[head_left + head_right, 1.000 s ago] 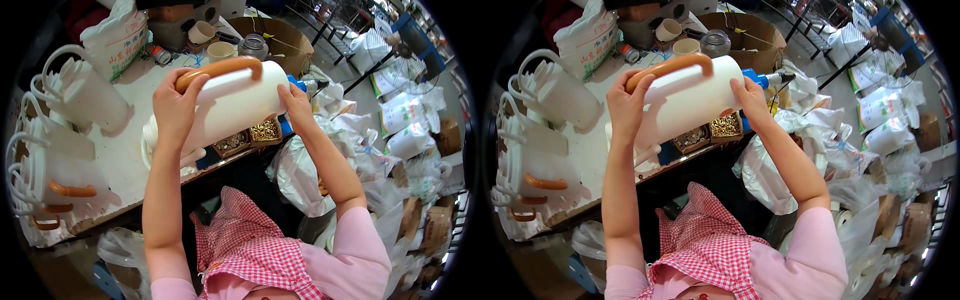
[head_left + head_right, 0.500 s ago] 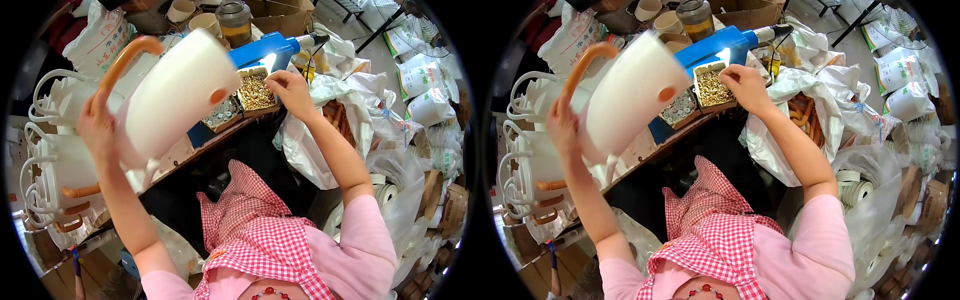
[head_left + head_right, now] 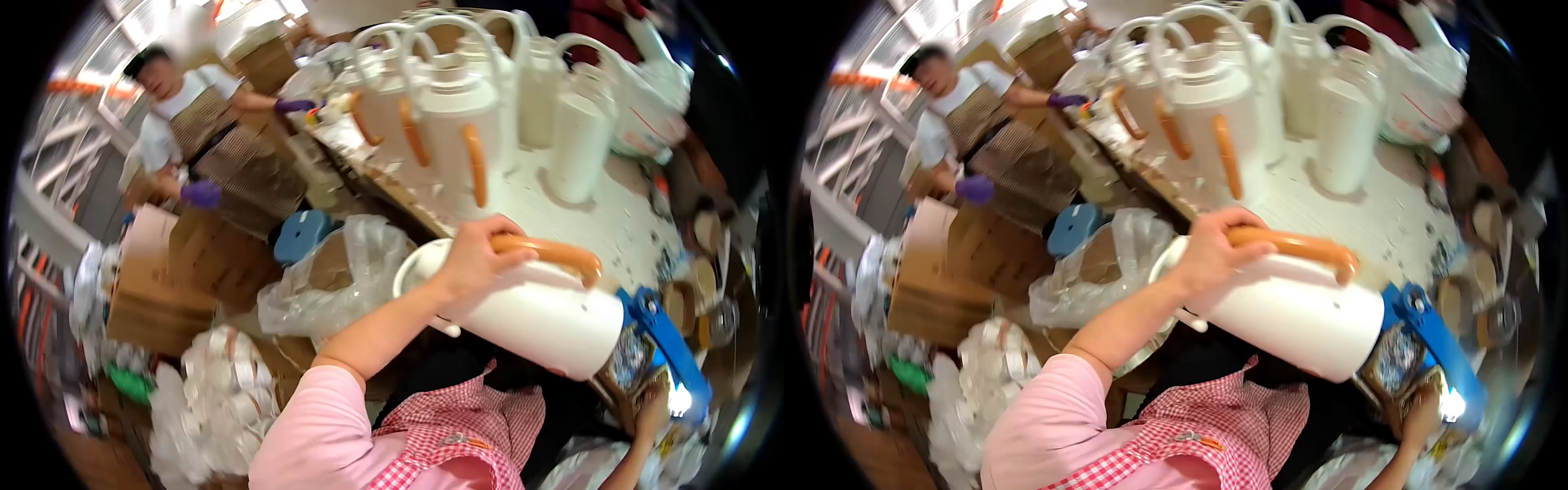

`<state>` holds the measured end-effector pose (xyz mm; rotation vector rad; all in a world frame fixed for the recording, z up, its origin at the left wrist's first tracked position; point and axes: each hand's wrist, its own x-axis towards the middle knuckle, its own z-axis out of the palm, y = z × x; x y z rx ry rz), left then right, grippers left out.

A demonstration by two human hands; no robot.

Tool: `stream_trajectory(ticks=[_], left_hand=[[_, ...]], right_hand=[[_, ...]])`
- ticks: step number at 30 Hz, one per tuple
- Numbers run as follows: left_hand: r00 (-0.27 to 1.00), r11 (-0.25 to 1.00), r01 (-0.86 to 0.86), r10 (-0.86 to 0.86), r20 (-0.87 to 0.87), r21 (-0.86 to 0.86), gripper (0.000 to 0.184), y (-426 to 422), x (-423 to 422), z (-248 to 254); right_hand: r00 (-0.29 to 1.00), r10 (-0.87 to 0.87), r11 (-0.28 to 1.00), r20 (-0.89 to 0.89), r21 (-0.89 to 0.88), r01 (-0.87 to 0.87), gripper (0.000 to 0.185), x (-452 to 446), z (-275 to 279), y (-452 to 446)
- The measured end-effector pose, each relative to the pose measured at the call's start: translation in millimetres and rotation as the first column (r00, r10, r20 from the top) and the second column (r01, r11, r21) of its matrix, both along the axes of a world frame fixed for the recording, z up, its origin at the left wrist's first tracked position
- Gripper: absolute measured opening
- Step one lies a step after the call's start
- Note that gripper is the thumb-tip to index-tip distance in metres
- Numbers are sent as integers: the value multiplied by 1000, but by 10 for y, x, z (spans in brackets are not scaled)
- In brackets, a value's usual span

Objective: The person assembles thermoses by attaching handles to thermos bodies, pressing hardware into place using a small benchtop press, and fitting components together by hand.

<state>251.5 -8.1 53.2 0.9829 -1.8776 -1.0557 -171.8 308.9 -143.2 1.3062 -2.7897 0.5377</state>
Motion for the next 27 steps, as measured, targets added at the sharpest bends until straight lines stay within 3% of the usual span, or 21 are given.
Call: stream_trajectory(ticks=[1, 3, 4, 5, 9, 13, 27], left_hand=[[997, 987, 47, -36, -75, 154, 31, 16, -61, -21], [996, 983, 40, -26, -83, 177, 31, 63, 3, -159], [997, 981, 49, -36, -69, 189, 31, 72, 18, -159], [997, 984, 31, -18, -75, 177, 31, 70, 33, -155], [998, 992, 38, -32, -52, 119, 30, 66, 12, -97], [998, 995, 51, -53, 18, 88, 31, 133, 14, -13], [995, 999, 38, -39, 91, 5, 33, 163, -15, 3]], right_hand=[[994, -87, 984, -66, 148, 95, 23, -70, 84, -58], [990, -67, 983, -126, 163, 87, 22, -16, 125, -61], [995, -77, 986, -66, 140, 86, 21, 29, 225, -75], [996, -84, 990, -2, 114, 84, 21, 45, 265, -99], [997, 54, 999, -51, 5, -54, 27, -39, 226, -100], [982, 131, 976, 133, 155, -151, 29, 134, 590, -286], [993, -78, 997, 85, 6, 78, 31, -152, 34, -22]])
